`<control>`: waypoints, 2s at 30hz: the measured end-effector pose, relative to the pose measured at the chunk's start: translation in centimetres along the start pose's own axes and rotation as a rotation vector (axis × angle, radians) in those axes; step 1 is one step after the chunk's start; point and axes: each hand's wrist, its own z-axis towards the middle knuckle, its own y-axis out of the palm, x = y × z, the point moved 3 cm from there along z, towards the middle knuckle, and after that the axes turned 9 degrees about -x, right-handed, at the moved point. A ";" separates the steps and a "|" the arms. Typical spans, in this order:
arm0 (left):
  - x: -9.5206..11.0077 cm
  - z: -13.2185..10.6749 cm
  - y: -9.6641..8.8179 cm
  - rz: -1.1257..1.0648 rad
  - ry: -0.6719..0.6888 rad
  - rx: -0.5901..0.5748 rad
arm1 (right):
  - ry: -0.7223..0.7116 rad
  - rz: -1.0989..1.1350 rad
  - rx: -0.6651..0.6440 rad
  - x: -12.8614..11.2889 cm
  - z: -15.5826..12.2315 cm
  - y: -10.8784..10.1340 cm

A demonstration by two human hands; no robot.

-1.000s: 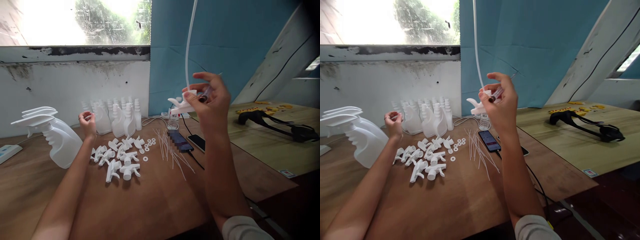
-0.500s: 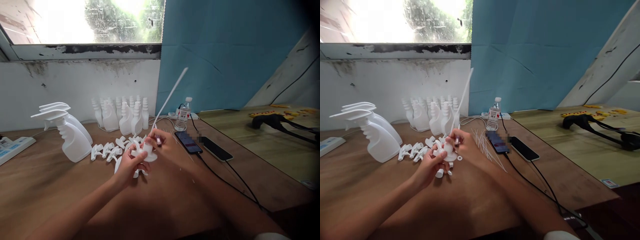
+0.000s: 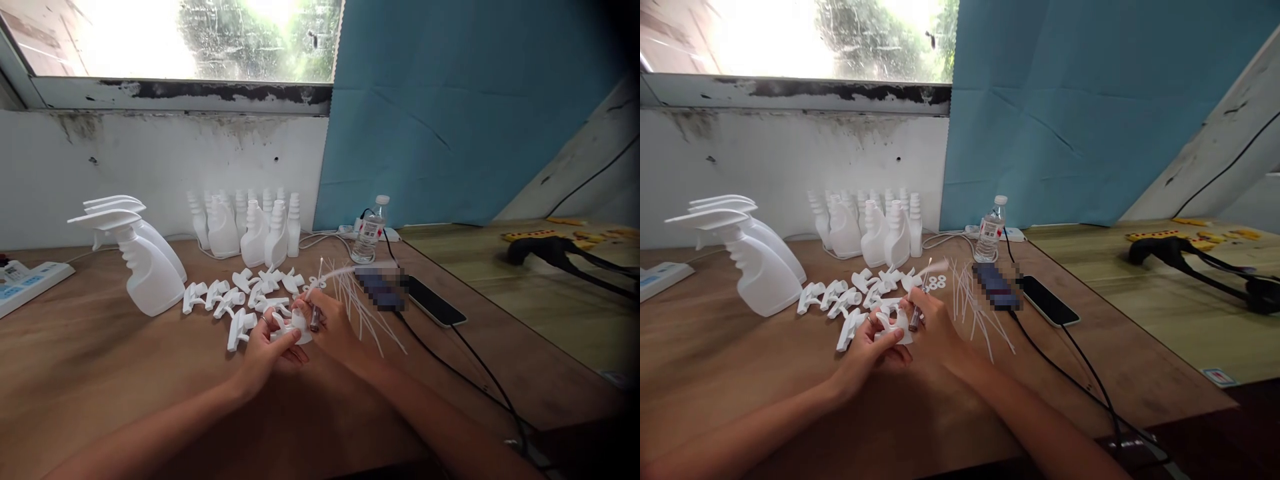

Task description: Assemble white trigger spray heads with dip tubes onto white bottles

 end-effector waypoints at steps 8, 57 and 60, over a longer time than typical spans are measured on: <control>-1.3 -0.6 0.1 -0.034 -0.038 -0.016 | -0.081 -0.060 -0.060 1.2 -0.4 -0.2; -2.0 -0.9 0.4 0.363 0.020 -0.190 | 0.248 0.465 -0.065 2.5 -0.3 -3.2; -2.1 -0.9 0.4 0.393 0.037 -0.190 | 0.204 0.396 -0.045 2.2 -0.4 -3.0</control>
